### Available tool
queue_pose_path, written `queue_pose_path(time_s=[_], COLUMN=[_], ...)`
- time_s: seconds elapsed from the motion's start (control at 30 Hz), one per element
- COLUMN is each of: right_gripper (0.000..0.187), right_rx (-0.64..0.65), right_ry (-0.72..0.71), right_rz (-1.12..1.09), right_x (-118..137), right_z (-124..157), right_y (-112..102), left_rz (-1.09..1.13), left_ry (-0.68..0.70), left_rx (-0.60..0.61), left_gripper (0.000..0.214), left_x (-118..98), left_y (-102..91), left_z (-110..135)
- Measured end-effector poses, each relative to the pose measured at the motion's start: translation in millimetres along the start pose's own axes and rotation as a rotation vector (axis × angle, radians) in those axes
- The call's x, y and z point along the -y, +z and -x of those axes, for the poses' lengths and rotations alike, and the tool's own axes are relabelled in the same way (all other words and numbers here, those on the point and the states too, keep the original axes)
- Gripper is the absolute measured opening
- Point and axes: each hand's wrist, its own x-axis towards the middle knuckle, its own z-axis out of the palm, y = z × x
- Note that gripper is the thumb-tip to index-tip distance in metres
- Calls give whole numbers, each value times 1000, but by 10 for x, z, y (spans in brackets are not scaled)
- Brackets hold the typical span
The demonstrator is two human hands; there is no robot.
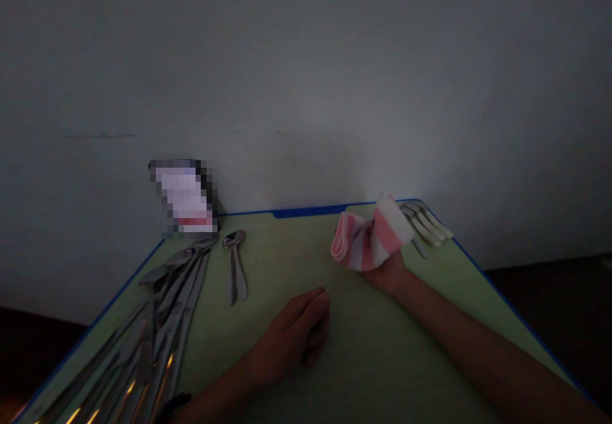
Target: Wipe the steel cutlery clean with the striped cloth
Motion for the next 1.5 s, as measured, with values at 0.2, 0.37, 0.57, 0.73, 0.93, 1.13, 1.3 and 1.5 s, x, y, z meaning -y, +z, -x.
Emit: queue_pose_path(time_s=[0.2,0.37,0.57,0.73,0.93,1.13,1.3,1.5], right_gripper=[34,35,40,18,16,13,12,18], right_rx=[-35,-107,-129,-225,-296,-389,-301,-224], right_ry=[-73,-78,-63,-127,-63,-123,-136,-77], right_rz=[28,87,46,184,121,157,278,373], right_x=[-1,-12,-25,-44,-86,-166,-194,-178], right_z=[-17,-17,-4,-30,-90,-91,-57,20], right_y=[61,9,24,54,-124,-234,-194,-76], left_rz=[-72,-124,-190,-223,-381,-490,-533,-545], left_ry=[-20,-11,-15,15,47,91,81,95], left_rx=[-5,-20,13,81,225,173,144,50], left_gripper=[33,33,29,24,25,31,30,23], left_x=[-8,-25,-67,-86,-200,-212,-167,-148], left_y=[-8,22,38,24,7,53,48,18], left_z=[-21,-10,29,78,133,118,95,89])
